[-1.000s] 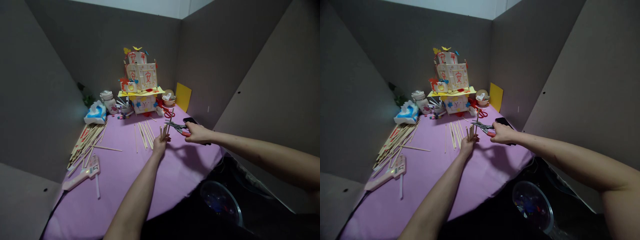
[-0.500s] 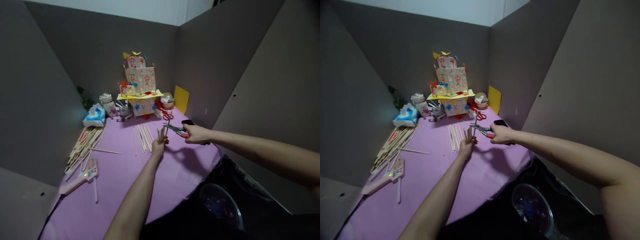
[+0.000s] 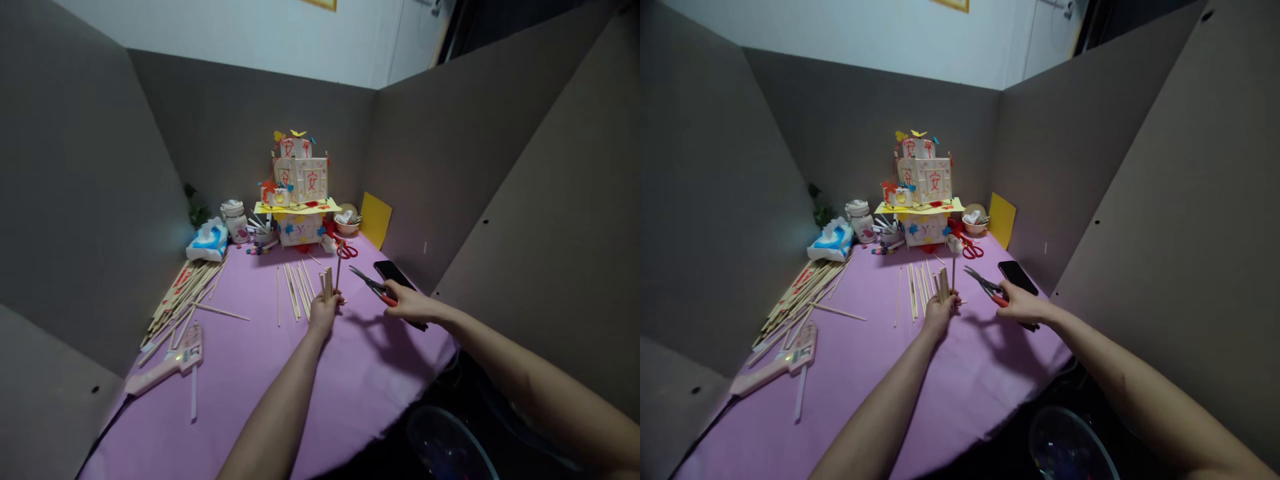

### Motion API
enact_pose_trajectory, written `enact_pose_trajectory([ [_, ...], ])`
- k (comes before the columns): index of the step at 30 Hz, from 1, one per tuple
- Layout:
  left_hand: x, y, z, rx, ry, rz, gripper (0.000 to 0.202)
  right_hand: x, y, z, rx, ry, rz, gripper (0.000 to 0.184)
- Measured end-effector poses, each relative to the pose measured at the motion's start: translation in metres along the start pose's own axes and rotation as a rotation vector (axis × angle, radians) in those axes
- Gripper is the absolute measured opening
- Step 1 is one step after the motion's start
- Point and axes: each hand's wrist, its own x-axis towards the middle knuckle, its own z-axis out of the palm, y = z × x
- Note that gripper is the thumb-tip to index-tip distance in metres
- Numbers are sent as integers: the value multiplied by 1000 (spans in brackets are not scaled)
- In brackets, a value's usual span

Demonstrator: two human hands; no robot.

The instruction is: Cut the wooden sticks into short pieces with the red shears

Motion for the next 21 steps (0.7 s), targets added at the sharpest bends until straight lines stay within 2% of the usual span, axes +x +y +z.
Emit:
enact_pose_trajectory([
  [2, 0, 1, 0, -19, 13, -19, 20, 3, 10, 7, 104, -64, 62, 33],
  [4, 0, 1, 0, -8, 0, -9, 20, 13, 17, 16, 121, -10, 155, 34],
  [7, -2, 0, -1, 6, -22, 17, 21, 41, 12, 32, -21, 120, 298, 51],
  [9, -3, 0, -2, -2, -37, 27, 21, 67, 1, 44, -149, 164, 318, 59],
  [13, -5, -2, -3, 11, -51, 36, 24, 115, -20, 67, -215, 199, 238, 55],
  [16, -5, -3, -4, 58, -60, 52, 28, 132, -21, 78, -189, 214, 144, 59],
  [18, -7, -2, -4, 75, -75, 60, 31, 131, -16, 75, -157, 309, 41, 57],
  [21, -12, 3, -3, 113, -93, 87, 34, 107, -7, 52, -106, 548, -125, 40],
])
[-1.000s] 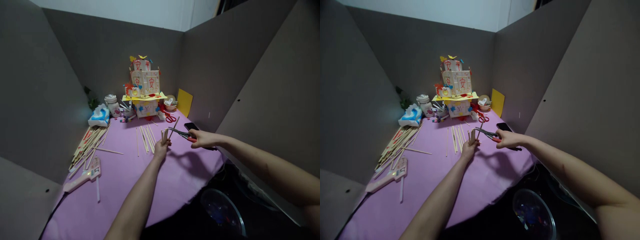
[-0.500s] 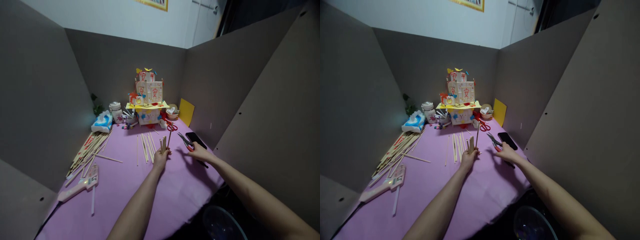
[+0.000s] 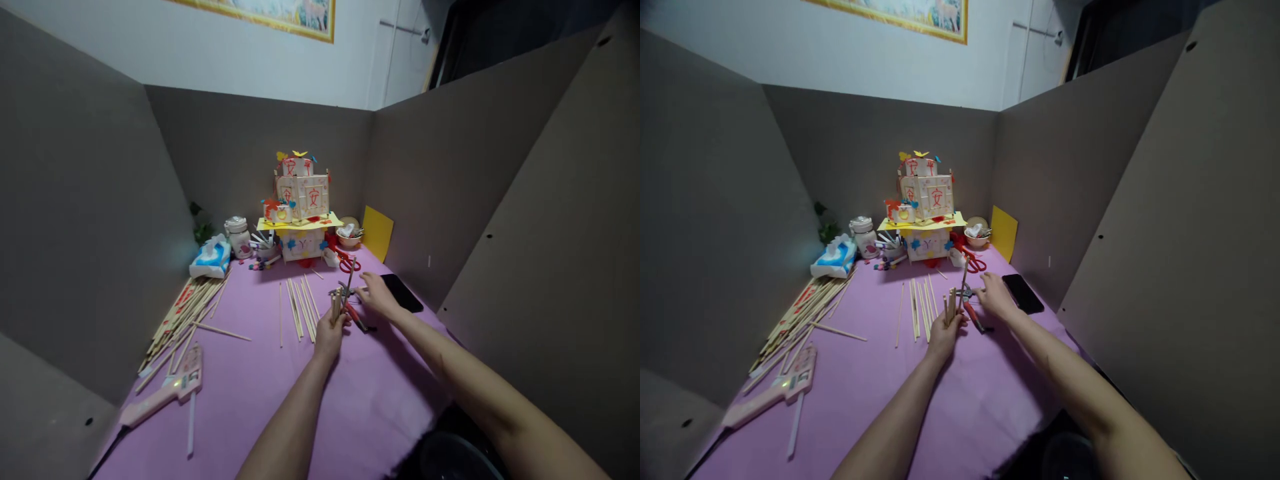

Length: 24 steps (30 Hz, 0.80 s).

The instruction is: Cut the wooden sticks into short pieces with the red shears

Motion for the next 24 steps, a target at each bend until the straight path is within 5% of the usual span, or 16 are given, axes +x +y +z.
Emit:
enact_pose_trajectory([
  [2, -5, 8, 2, 69, -36, 36, 32, -11, 0, -35, -1, 114, -84, 34],
  [5, -12, 24, 5, 211, -97, 67, 26, -25, -14, -87, -132, 350, -417, 30],
  [9, -22, 49, 1, 518, -80, 171, 26, -25, -35, -119, -421, 226, -656, 29],
  [13, -28, 74, -15, 868, -79, 213, 32, -13, -35, -115, -554, 52, -617, 22],
  [20, -27, 112, -29, 1257, -137, 173, 28, -4, -35, -95, -453, -151, -531, 29],
  [24, -26, 117, -25, 1346, -138, 85, 25, 13, -29, -86, -254, -250, -103, 23],
])
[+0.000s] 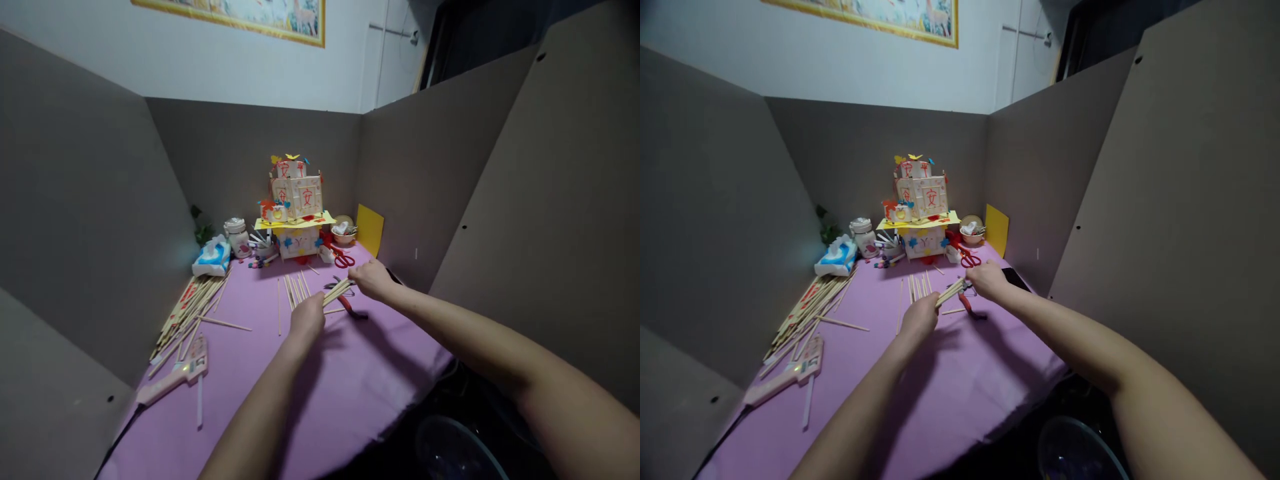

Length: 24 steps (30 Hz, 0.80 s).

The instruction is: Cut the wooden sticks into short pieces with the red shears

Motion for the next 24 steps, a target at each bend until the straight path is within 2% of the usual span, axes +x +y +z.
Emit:
enact_pose_trajectory([
  [2, 0, -6, 6, -54, 1, -52, 20, 9, 10, -2, 88, -1, 187, 29],
  [3, 0, -11, 10, -139, 2, -82, 18, 12, 15, -4, 115, 7, 224, 34],
  [5, -2, -23, 19, -446, -17, -109, 13, 12, 23, -8, 172, -1, 221, 39],
  [7, -5, -31, 26, -823, -55, -83, 14, 3, 24, -10, 343, 9, 196, 38],
  [9, -9, -31, 30, -1136, -101, -39, 26, -14, 19, -10, 616, 69, 178, 35],
  [11, -15, -25, 32, -1347, -154, -22, 38, -38, 8, -6, 891, 128, 165, 32],
  [13, -20, -17, 34, -1484, -204, -41, 44, -67, -3, 1, 1055, 119, 142, 30],
  [15, -25, -11, 38, -1569, -233, -81, 46, -100, -12, 10, 1130, 84, 110, 30],
  [17, -31, -9, 43, -1605, -231, -130, 45, -137, -17, 19, 1127, -41, 79, 30],
  [20, -36, -9, 50, -1589, -228, -184, 39, -194, -14, 32, 1073, -320, 91, 29],
  [22, -34, -10, 55, -1563, -247, -183, 35, -232, -5, 42, 1036, -453, 163, 26],
  [24, -30, -9, 60, -1552, -204, -183, 31, -270, 9, 58, 994, -576, 285, 22],
])
